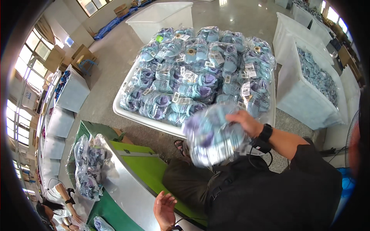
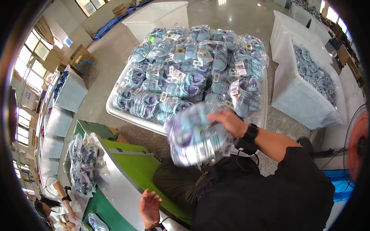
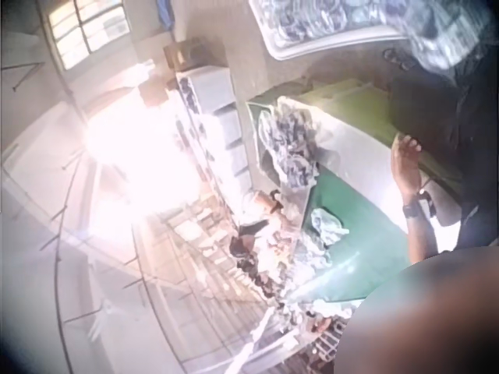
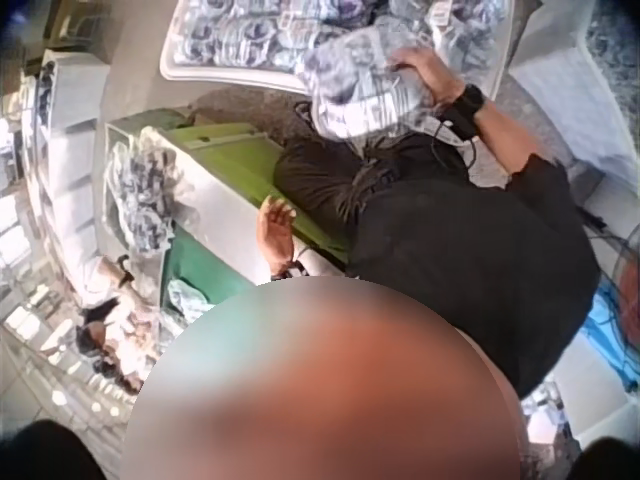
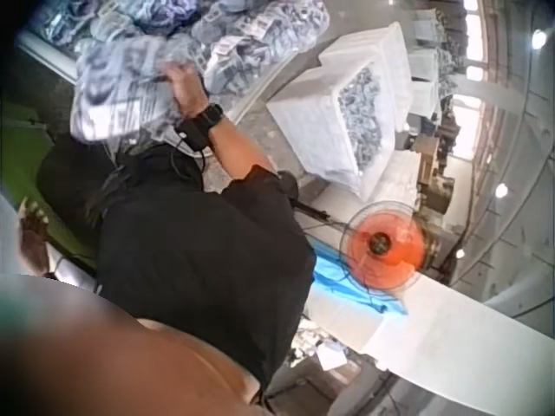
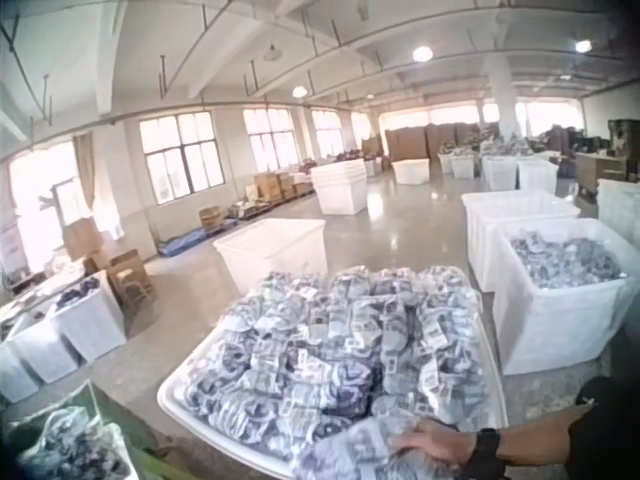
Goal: The person repeatedly picks packaged items from a large white bin and places them onto a green conveyor belt. The items are individually wrapped in clear plastic bags. The person works continuously, moving items from the bin to the belt where other workers are visible in the background.
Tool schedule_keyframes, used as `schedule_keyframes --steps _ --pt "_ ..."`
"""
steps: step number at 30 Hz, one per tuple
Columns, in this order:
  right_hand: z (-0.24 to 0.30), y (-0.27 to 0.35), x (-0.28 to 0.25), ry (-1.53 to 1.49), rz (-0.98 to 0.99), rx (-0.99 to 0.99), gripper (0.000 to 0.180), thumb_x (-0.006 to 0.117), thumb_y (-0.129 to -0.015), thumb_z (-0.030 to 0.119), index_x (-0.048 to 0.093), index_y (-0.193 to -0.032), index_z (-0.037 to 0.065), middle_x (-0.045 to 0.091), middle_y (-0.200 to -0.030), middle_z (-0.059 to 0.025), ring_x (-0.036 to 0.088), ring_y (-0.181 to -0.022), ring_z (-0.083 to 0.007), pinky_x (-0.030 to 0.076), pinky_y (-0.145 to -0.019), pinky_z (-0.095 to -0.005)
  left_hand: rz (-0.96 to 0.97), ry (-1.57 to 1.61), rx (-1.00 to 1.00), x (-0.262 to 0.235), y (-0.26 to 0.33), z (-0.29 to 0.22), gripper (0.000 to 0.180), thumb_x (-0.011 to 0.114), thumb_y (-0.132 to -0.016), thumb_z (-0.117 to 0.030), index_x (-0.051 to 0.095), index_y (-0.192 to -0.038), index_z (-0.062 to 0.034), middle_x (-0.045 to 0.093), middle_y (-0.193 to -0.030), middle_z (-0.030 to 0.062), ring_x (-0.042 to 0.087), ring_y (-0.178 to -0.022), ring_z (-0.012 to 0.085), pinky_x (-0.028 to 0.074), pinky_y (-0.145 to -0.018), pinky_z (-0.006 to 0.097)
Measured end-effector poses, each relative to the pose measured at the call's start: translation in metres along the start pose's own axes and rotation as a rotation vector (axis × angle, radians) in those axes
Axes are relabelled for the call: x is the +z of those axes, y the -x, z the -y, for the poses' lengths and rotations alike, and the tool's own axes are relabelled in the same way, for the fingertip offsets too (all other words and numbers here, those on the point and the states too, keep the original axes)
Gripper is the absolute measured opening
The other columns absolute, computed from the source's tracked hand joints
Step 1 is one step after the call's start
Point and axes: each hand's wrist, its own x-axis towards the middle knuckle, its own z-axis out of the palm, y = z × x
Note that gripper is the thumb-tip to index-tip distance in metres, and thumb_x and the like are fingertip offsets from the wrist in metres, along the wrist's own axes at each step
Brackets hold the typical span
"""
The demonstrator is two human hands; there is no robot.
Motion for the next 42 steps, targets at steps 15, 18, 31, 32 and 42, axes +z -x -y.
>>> schedule_keyframes --steps 15,18,31,32,42 --pt "-0.023 -0.007 0.026 0.001 0.185 0.37 0.04 0.06 -0.105 0.035 0.063 -0.124 0.0 0.072 -0.108 -0.013 0.075 -0.093 -0.022 0.056 -0.067 -0.0291 0.008 0.228 0.046 -0.046 0.022 -0.011 0.043 0.053 -0.108 -0.024 0.055 -0.142 0.003 0.068 -0.129 0.0157 0.067 -0.115 0.029 0.052 -0.103 0.043" --pt "-0.023 -0.016 0.047 0.078 0.27 0.305 0.038 0.058 -0.107 0.034 0.064 -0.126 0.001 0.072 -0.105 -0.0115 0.075 -0.094 -0.0226 0.055 -0.068 -0.0293 -0.369 0.082 0.066 -0.051 0.032 -0.015 0.044 0.06 -0.103 -0.028 0.058 -0.135 0.002 0.069 -0.117 0.0164 0.068 -0.106 0.0284 0.056 -0.096 0.045" --pt "-0.052 -0.056 0.113 0.226 0.355 0.298 0.03 0.054 -0.107 0.027 0.062 -0.115 0.0 0.071 -0.086 -0.0111 0.073 -0.071 -0.0219 0.054 -0.055 -0.0294 -0.654 -0.219 0.302 -0.183 0.078 -0.074 0.035 0.065 -0.102 -0.026 0.065 -0.13 -0.0042 0.069 -0.118 0.0051 0.062 -0.111 0.0162 0.05 -0.097 0.036" --pt "-0.054 -0.058 0.117 0.245 0.363 0.307 0.029 0.053 -0.107 0.026 0.062 -0.115 -0.001 0.071 -0.086 -0.0115 0.073 -0.071 -0.0221 0.055 -0.056 -0.0293 -0.732 -0.242 0.307 -0.203 0.079 -0.08 0.036 0.066 -0.101 -0.027 0.066 -0.129 -0.0051 0.069 -0.119 0.004 0.062 -0.111 0.0156 0.049 -0.097 0.035" --pt "-0.06 -0.061 0.157 0.424 0.387 0.343 0.025 0.055 -0.106 0.021 0.063 -0.114 -0.002 0.073 -0.089 -0.0117 0.074 -0.075 -0.0206 0.057 -0.061 -0.0279 -1.446 -1.097 0.432 -0.41 0.052 -0.136 0.057 0.076 -0.086 -0.029 0.062 -0.133 -0.0002 0.063 -0.134 0.0246 0.058 -0.126 0.0395 0.045 -0.107 0.045"
